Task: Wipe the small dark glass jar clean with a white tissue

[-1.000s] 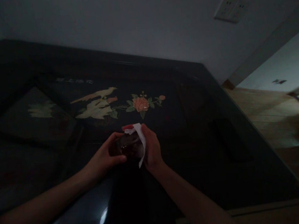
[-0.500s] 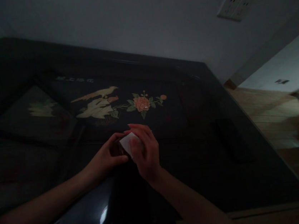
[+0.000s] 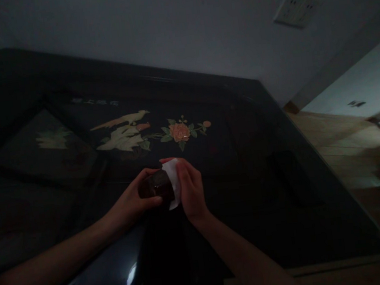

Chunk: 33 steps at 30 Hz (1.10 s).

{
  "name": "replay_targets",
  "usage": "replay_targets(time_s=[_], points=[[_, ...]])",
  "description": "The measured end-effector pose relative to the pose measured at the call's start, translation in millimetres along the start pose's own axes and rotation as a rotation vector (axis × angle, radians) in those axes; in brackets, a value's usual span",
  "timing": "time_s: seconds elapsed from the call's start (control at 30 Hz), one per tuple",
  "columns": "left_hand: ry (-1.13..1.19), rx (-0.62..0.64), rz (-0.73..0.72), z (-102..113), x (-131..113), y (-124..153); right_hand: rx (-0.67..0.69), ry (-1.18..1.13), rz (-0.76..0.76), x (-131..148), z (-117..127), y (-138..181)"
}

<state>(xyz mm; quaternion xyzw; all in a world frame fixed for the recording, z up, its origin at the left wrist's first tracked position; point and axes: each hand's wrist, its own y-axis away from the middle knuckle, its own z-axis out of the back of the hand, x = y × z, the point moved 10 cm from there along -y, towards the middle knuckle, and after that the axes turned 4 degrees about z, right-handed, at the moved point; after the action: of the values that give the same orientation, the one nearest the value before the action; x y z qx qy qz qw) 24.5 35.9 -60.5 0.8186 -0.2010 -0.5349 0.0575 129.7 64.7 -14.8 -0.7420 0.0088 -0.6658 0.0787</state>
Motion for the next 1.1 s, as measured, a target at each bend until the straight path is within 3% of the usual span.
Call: replay_targets(time_s=[0.17,0.3,0.4,0.53,0.7,0.83,0.97,1.1], points=[[-0.004,0.005,0.013,-2.4,-1.9,1.1,0.093,-0.411,-0.282,-29.0,-16.6,-0.4],[0.002,0.003,0.025,-2.5,-1.3,0.8,0.102,-0.449,-0.304,-32.6,-18.8,-0.5],[0.024,0.028,0.01,-3.4,-0.4,0.2,0.04,-0.3,-0.171,-22.7,-8.6,0.0],[0.025,0.028,0.003,-1.6,1.8,0.0,-0.015,0.052,0.127,9.7,2.7,5.5],[0.008,-0.012,-0.043,2.2,-1.2,-0.3,0.116,0.473,0.511,47.1,-15.1,19.2],[-0.03,-0.037,-0.062,1.9,-4.4,1.1,0.172,0.601,0.648,55.9,-26.7,27.2],[-0.017,-0.03,-0.049,-0.3,-5.9,2.2,0.135,0.527,0.576,54.1,-22.1,22.2],[-0.004,-0.01,-0.025,-0.8,-4.9,2.1,0.042,0.248,0.311,32.9,-5.5,7.2]])
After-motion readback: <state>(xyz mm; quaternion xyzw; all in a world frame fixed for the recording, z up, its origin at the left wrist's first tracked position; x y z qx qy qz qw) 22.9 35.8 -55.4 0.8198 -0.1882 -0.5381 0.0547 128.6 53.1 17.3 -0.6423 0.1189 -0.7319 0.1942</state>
